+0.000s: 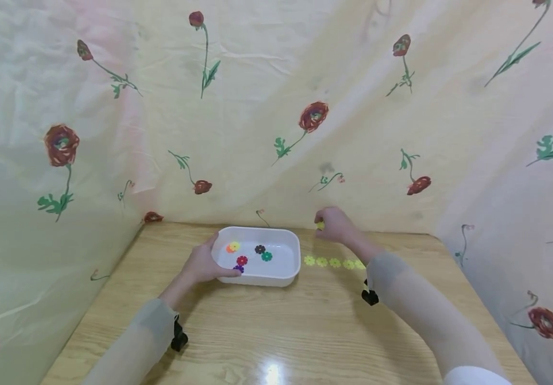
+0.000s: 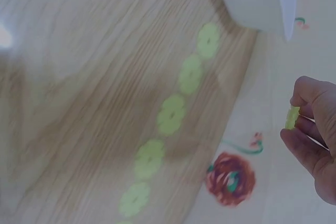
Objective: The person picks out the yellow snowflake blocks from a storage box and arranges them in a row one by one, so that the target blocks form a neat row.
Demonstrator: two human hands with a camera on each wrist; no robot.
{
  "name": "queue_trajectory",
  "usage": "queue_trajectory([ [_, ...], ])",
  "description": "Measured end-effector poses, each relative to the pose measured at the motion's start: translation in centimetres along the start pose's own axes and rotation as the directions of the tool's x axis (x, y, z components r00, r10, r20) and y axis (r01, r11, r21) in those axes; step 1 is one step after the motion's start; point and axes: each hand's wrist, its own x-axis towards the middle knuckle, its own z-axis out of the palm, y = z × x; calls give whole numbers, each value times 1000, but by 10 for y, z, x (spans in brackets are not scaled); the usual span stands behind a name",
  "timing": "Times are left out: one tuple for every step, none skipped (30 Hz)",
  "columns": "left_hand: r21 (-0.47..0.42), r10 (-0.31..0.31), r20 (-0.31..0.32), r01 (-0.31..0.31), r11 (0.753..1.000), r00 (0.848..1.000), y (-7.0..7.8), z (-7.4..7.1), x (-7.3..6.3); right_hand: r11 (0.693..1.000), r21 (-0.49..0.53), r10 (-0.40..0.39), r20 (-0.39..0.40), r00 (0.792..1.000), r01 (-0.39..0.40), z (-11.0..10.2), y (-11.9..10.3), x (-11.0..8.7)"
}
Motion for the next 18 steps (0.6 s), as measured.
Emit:
queue_trajectory([
  [5, 1, 1, -1, 1000, 1000, -1, 0, 0, 1000, 0, 7, -2, 1000, -7, 0, 4, -2],
  [7, -2, 2, 2, 1000, 1000, -1, 0, 0, 1000, 2, 14, -4, 1000, -14, 1, 8, -4],
  [10, -3, 2, 3, 1000, 1000, -2, 0, 0, 1000, 2, 23, -6, 1000, -23, 1, 12, -7],
  [11, -5, 1, 5, 1000, 1000, -1, 0, 0, 1000, 2, 30, -13, 999, -30, 1, 16, -9],
  [11, -8, 1, 8, 1000, 1000, -1, 0, 1, 999, -1, 36, -18, 999, -36, 1, 20, -12],
  [8, -11, 0, 11, 1000, 1000, 0, 0, 0, 999, -1, 41, -23, 999, -41, 1, 24, -14],
  [7, -11, -1, 11, 1000, 1000, 0, 0, 0, 999, 1, 46, -29, 998, -46, 1, 28, -17],
  [3, -15, -3, 15, 1000, 1000, 1, 0, 0, 999, 3, 49, -32, 998, -49, 1, 32, -19],
  [1, -15, -4, 15, 1000, 1000, 1, -1, 0, 999, 3, 51, -31, 998, -51, 0, 35, -22],
  [-3, -17, -4, 17, 1000, 1000, 2, -1, 0, 999, 3, 51, -32, 998, -51, -1, 38, -24],
  [-6, -18, -3, 18, 1000, 1000, 2, -1, 0, 998, 0, 57, -31, 998, -57, -2, 40, -27],
  [-7, -17, -2, 17, 1000, 1000, 2, -1, 0, 998, -1, 63, -27, 998, -63, -3, 43, -29],
  [-5, -17, 0, 17, 1000, 1000, 2, -1, 0, 998, -5, 69, -23, 997, -69, -4, 46, -31],
  [-4, -18, 1, 18, 1000, 1000, 2, -1, 0, 997, -5, 78, -18, 997, -79, -5, 48, -34],
  [-5, -19, 2, 19, 1000, 1000, 2, -1, 0, 996, -8, 89, -15, 996, -89, -5, 50, -36],
  [-6, -20, 3, 20, 1000, 1000, 2, 0, 0, 995, -8, 100, -17, 995, -100, -6, 53, -39],
  [-7, -21, 4, 21, 1000, 1000, 1, 0, 0, 994, -8, 111, -17, 994, -111, -6, 56, -41],
  [-7, -20, 4, 20, 1000, 1000, 1, 0, 0, 993, -5, 116, -18, 993, -116, -7, 58, -43],
])
